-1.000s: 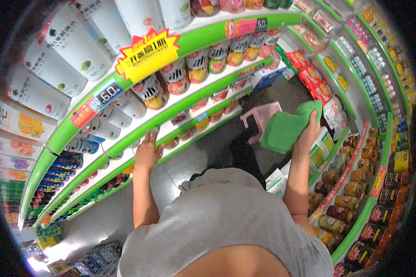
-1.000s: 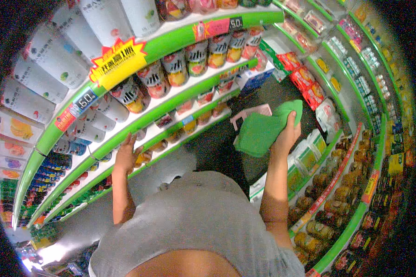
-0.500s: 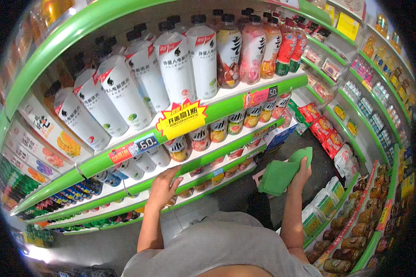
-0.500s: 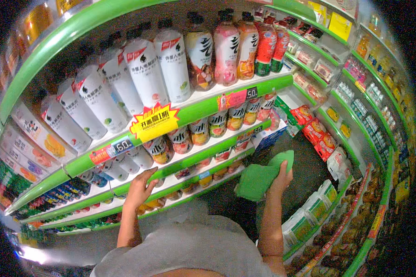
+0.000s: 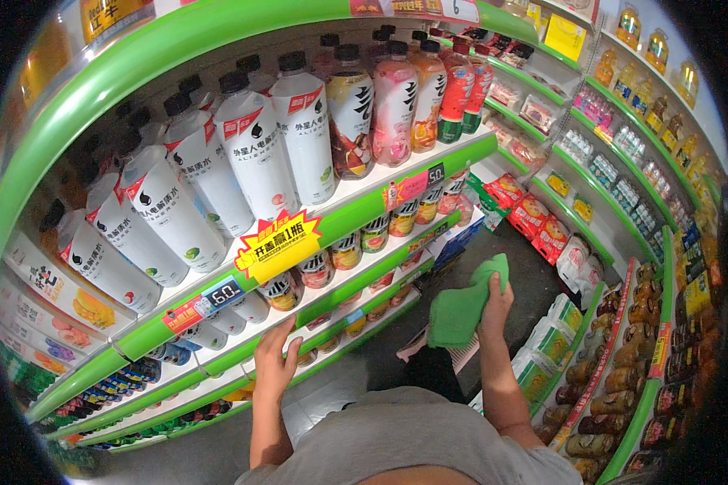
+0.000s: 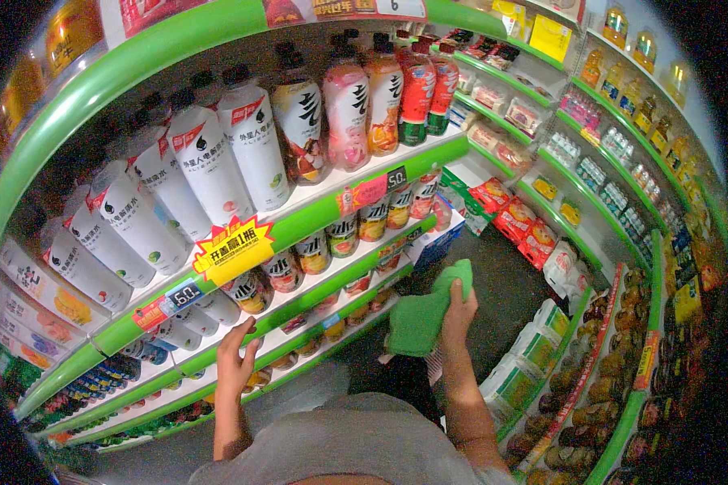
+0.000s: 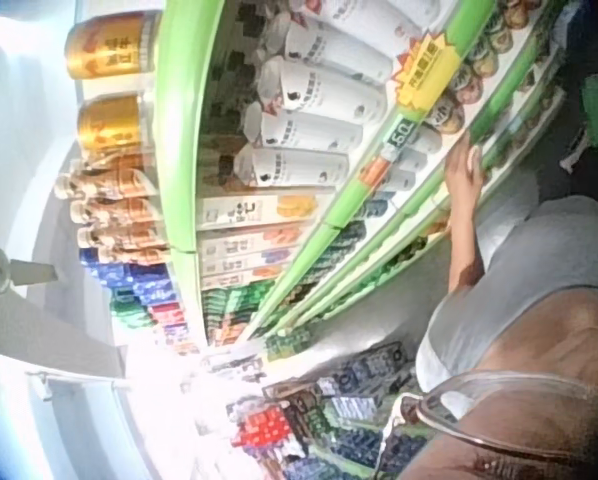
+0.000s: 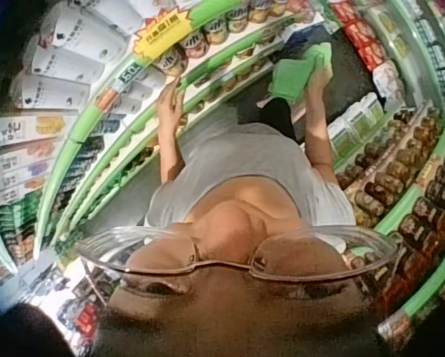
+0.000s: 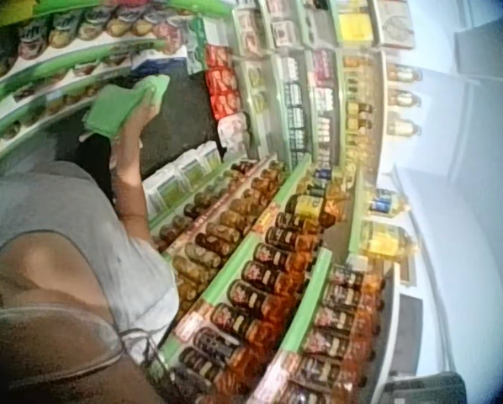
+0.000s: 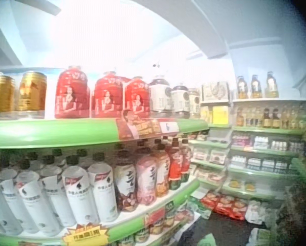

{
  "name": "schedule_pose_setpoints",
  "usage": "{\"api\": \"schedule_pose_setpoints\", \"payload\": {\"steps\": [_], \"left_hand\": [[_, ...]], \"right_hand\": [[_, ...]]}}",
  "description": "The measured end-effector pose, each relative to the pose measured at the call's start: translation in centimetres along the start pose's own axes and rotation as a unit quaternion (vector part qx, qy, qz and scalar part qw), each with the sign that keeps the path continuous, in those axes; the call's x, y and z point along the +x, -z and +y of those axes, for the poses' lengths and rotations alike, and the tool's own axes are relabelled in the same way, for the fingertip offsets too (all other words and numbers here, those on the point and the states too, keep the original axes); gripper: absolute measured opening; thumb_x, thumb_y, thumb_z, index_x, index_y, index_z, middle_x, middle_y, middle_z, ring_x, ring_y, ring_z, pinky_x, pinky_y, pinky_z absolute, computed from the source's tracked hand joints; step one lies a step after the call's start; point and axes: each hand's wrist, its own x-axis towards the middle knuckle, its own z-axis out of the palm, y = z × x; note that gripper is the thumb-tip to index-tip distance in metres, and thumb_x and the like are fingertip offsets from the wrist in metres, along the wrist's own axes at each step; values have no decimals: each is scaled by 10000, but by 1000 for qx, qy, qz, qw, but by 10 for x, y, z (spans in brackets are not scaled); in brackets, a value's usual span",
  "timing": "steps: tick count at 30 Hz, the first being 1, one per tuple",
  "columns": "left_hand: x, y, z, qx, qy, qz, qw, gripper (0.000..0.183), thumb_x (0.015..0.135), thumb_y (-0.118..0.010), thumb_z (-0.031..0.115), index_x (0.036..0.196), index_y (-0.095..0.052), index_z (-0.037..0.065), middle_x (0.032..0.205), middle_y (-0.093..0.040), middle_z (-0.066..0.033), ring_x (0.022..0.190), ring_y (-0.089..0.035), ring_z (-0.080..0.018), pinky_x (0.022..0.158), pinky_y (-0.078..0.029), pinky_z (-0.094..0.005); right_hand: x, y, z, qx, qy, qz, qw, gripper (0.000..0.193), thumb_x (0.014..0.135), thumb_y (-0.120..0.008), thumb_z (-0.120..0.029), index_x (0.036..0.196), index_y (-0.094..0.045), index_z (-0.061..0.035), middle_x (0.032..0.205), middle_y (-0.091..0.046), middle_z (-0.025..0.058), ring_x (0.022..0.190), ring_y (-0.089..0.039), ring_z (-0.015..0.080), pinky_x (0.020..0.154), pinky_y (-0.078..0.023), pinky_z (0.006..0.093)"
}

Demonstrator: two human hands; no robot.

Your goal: The person wipes the surfaces of beverage bottles and cans on a store shelf using a green cloth. They pick up each item, wipe it, and return it to the shelf, working along the aisle.

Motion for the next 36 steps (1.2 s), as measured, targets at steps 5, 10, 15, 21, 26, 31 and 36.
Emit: {"api": "schedule_pose_setpoints", "payload": {"steps": [5,10,15,21,26,31,36], "left_hand": [[-8,2,13,-21,20,-18,999,360,803,-631,105,1151,-581,30,1030,-629,-182,935,-603,-334,823,-461,-385],[-13,1,42,-104,45,-72,991,423,839,-626,191,1231,-528,66,1189,-575,-165,1070,-567,-322,900,-453,-386],[0,-18,76,-173,-64,-93,978,583,845,-626,218,1359,-387,82,1358,-417,-169,1217,-447,-326,1005,-372,-397],[1,-28,110,-182,-46,-87,978,590,846,-622,214,1362,-374,70,1366,-395,-174,1210,-443,-336,1007,-362,-399],[-10,-41,126,-122,-32,-65,990,613,813,-648,172,1353,-382,56,1353,-423,-163,1244,-418,-325,1029,-345,-392],[-24,-36,133,-131,33,-16,991,561,821,-637,147,1330,-419,55,1317,-465,-160,1211,-453,-319,992,-375,-388],[-33,-32,133,-127,91,-10,988,538,824,-638,130,1315,-431,62,1286,-488,-165,1137,-519,-304,942,-425,-381]], "right_hand": [[6,-22,14,-13,9,-42,999,260,926,-529,-278,965,-588,-27,812,-585,12,702,-552,111,638,-452,270],[-17,-40,-14,17,-69,-151,986,310,919,-534,-224,1140,-539,-6,992,-596,69,835,-579,167,728,-479,309],[-33,-62,-32,91,-64,-318,942,320,895,-528,-98,1195,-500,8,1060,-581,87,907,-578,183,770,-478,311],[-32,-92,-42,60,-11,-448,892,411,836,-570,0,1234,-464,8,1109,-554,86,1007,-536,178,873,-422,311],[-1,-113,-35,32,87,-404,910,348,807,-638,-167,1082,-493,-10,960,-537,48,869,-502,132,766,-427,310],[23,-141,-48,51,201,-281,937,322,802,-631,-99,1085,-504,-11,998,-553,82,887,-541,183,799,-441,336],[-13,-195,-6,-54,368,-272,887,390,667,-674,-36,1042,-572,-71,1003,-555,160,950,-537,339,852,-419,422]]}}
